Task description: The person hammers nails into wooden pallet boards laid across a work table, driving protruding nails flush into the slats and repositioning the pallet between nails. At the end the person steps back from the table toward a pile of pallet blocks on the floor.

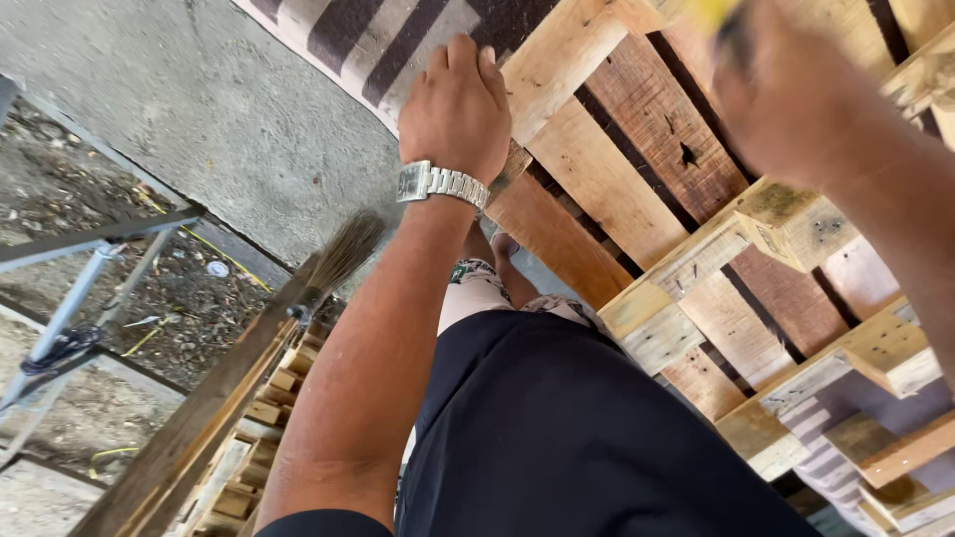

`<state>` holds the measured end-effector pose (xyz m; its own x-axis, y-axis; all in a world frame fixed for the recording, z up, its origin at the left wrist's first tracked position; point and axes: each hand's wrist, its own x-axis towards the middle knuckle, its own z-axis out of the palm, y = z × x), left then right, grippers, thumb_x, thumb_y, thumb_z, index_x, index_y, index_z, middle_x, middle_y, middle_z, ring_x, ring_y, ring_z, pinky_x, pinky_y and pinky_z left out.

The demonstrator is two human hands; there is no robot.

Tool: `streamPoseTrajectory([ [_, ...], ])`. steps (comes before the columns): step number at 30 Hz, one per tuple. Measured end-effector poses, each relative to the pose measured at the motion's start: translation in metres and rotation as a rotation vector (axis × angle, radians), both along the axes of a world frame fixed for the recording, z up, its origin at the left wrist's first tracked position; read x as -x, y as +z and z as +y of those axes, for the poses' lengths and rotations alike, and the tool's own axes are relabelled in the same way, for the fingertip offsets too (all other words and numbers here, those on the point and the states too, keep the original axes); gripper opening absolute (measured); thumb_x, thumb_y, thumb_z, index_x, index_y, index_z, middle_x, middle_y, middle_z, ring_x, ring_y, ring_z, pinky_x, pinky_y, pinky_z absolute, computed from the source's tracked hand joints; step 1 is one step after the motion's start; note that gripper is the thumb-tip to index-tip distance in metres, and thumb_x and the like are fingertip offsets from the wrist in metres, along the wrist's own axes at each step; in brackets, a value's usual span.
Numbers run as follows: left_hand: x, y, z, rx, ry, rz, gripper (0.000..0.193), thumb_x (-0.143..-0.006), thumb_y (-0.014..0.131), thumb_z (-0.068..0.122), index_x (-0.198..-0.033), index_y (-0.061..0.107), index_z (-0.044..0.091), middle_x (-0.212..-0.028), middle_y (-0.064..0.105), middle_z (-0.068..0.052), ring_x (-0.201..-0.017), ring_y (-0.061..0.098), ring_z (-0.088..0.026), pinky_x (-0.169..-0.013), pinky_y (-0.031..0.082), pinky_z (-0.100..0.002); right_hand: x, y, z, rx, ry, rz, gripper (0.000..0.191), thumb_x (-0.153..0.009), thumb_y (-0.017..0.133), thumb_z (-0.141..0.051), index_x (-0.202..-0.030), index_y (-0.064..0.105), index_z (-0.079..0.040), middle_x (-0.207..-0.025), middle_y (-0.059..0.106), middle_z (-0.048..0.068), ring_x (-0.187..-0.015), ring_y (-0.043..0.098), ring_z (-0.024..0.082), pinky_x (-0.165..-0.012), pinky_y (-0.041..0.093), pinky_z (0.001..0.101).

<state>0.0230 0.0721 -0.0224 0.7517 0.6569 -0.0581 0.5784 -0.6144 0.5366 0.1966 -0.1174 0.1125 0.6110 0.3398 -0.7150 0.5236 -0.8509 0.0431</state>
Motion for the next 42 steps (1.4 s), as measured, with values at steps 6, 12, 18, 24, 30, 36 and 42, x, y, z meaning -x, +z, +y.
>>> streamPoseTrajectory([
  [6, 0.001, -0.004, 0.002, -0.050, 0.042, 0.030, 0.026, -0.103, 0.049, 0.034, -0.107, 0.060, 0.010, -0.098, 0.069, -0.014, -0.085, 0.068, -0.040, -0.073, 0.054, -0.054, 0.002, 0.013, -0.036, -0.300, 0.052, -0.016, 0.021, -0.109, 0.057, -0.015, -0.118, 0.059, 0.004, -0.074, 0.062, 0.026, -0.058, 0.060, 0.028, -0.049, 0.049, 0.0384],
  [12, 0.003, -0.010, 0.001, -0.058, 0.033, -0.053, 0.026, -0.103, 0.050, 0.031, -0.112, 0.061, 0.009, -0.097, 0.070, -0.016, -0.082, 0.068, -0.041, -0.071, 0.054, -0.055, 0.022, 0.006, -0.037, -0.412, 0.082, 0.090, 0.025, -0.119, 0.047, -0.021, -0.133, 0.049, 0.000, -0.098, 0.064, 0.020, -0.083, 0.064, 0.026, -0.075, 0.054, 0.0371],
  [18, -0.001, -0.010, 0.002, -0.104, 0.066, -0.076, 0.025, -0.103, 0.051, 0.033, -0.107, 0.061, 0.011, -0.094, 0.070, -0.016, -0.082, 0.069, -0.040, -0.072, 0.054, -0.055, 0.042, 0.017, -0.025, 0.269, -0.091, 0.102, 0.026, -0.110, 0.054, -0.023, -0.129, 0.050, -0.005, -0.083, 0.068, 0.021, -0.067, 0.067, 0.032, -0.060, 0.054, 0.0447],
  [24, 0.005, -0.013, 0.000, -0.090, 0.034, -0.106, 0.025, -0.103, 0.048, 0.027, -0.110, 0.062, 0.007, -0.096, 0.071, -0.019, -0.078, 0.069, -0.041, -0.068, 0.055, -0.055, 0.042, 0.037, -0.070, -0.676, 0.258, -0.195, 0.024, -0.120, 0.054, -0.014, -0.139, 0.047, 0.000, -0.103, 0.061, 0.021, -0.088, 0.061, 0.032, -0.083, 0.050, 0.0382],
  [30, 0.003, -0.008, 0.005, -0.060, 0.025, -0.069, 0.026, -0.103, 0.048, 0.028, -0.109, 0.063, 0.008, -0.097, 0.071, -0.019, -0.079, 0.069, -0.042, -0.068, 0.054, -0.055, 0.037, -0.012, -0.048, 0.167, 0.256, -0.032, 0.032, -0.108, 0.059, -0.018, -0.126, 0.049, 0.006, -0.080, 0.068, 0.030, -0.072, 0.069, 0.042, -0.067, 0.054, 0.0491],
  [36, 0.002, -0.004, 0.000, -0.038, 0.017, -0.021, 0.032, -0.103, 0.050, 0.033, -0.093, 0.068, 0.009, -0.090, 0.072, -0.020, -0.080, 0.069, -0.041, -0.070, 0.054, -0.054, 0.040, 0.037, -0.065, -0.385, 0.225, -0.208, 0.027, -0.110, 0.060, -0.014, -0.129, 0.051, 0.004, -0.089, 0.064, 0.027, -0.077, 0.065, 0.039, -0.068, 0.050, 0.0475],
  [42, 0.006, -0.020, 0.000, -0.050, 0.047, -0.116, 0.034, -0.102, 0.051, 0.031, -0.086, 0.069, 0.008, -0.084, 0.072, -0.018, -0.079, 0.068, -0.041, -0.070, 0.053, -0.056, 0.050, -0.030, -0.070, -0.635, -0.030, -0.151, 0.031, -0.119, 0.050, -0.018, -0.141, 0.043, 0.003, -0.106, 0.063, 0.025, -0.089, 0.064, 0.033, -0.079, 0.051, 0.0422],
])
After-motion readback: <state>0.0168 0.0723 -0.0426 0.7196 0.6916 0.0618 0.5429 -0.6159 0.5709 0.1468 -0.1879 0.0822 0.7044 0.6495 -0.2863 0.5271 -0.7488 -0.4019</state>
